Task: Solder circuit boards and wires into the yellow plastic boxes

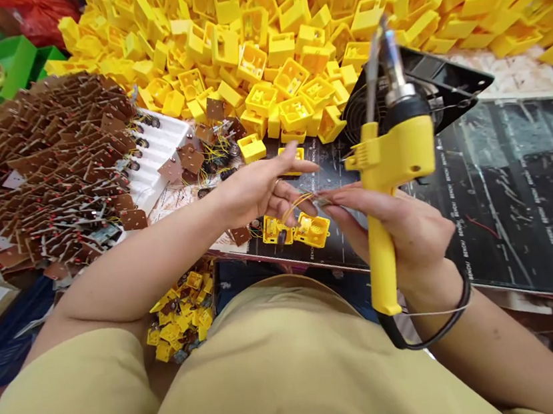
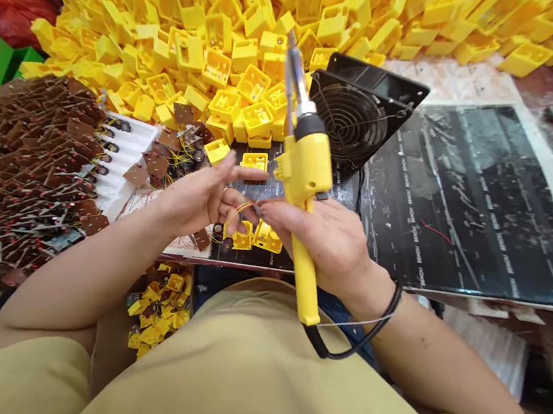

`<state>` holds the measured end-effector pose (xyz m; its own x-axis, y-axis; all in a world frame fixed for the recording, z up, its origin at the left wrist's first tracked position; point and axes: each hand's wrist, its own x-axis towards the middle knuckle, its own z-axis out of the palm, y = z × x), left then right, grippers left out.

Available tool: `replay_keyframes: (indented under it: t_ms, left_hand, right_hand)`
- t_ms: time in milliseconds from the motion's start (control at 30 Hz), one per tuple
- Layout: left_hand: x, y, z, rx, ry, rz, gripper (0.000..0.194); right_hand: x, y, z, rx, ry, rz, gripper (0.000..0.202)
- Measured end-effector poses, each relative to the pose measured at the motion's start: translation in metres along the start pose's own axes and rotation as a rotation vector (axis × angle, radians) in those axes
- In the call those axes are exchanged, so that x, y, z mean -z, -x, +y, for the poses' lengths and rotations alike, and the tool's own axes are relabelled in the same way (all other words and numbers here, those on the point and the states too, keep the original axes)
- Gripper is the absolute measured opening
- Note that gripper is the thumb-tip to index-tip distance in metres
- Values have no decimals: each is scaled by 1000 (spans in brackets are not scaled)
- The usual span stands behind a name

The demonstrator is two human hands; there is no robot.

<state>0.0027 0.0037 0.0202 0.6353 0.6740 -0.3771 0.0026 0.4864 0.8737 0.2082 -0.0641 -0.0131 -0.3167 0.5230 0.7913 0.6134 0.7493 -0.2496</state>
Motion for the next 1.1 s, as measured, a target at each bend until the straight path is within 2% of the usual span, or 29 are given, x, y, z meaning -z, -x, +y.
replay_keyframes:
  t_ms: [100,167,300,400,500,600,733,833,1000,1100]
  left_hand:
    - [11,12,-12,12,102,-50,58]
    - [9,18,-23,-44,110,-19,56]
    - [-11,17,-39,-271,1,185,44]
    - [-21,10,-36,-416,-87,353,34]
    - [-20,4,-28,-473,-123,405,33]
    - [-18,0,-23,-422,-16,337,39]
    - [-21,-1,-25,-236,238,221,43]
    - [-24,-2,-29,-184,309,210,43]
    - [-27,-5,-31,-235,290,229,36]
    - [-27,-6,-29,-180,326,240,37]
  right_hand:
    - [3,5,0,-43,83,30,50]
    - [4,6,-2,-54,126,29,53]
    - [3,5,-7,-18,148,17,62]
    - [2,7,-9,17,136,7,61]
    - [3,9,-10,25,110,-9,51]
    - [3,10,-11,0,95,18,44]
    - [4,9,-11,-23,54,80,44]
    - [3,10,-12,-47,13,118,45]
    - [1,11,-18,-157,-35,141,44]
    - [0,11,-21,-209,-80,143,42]
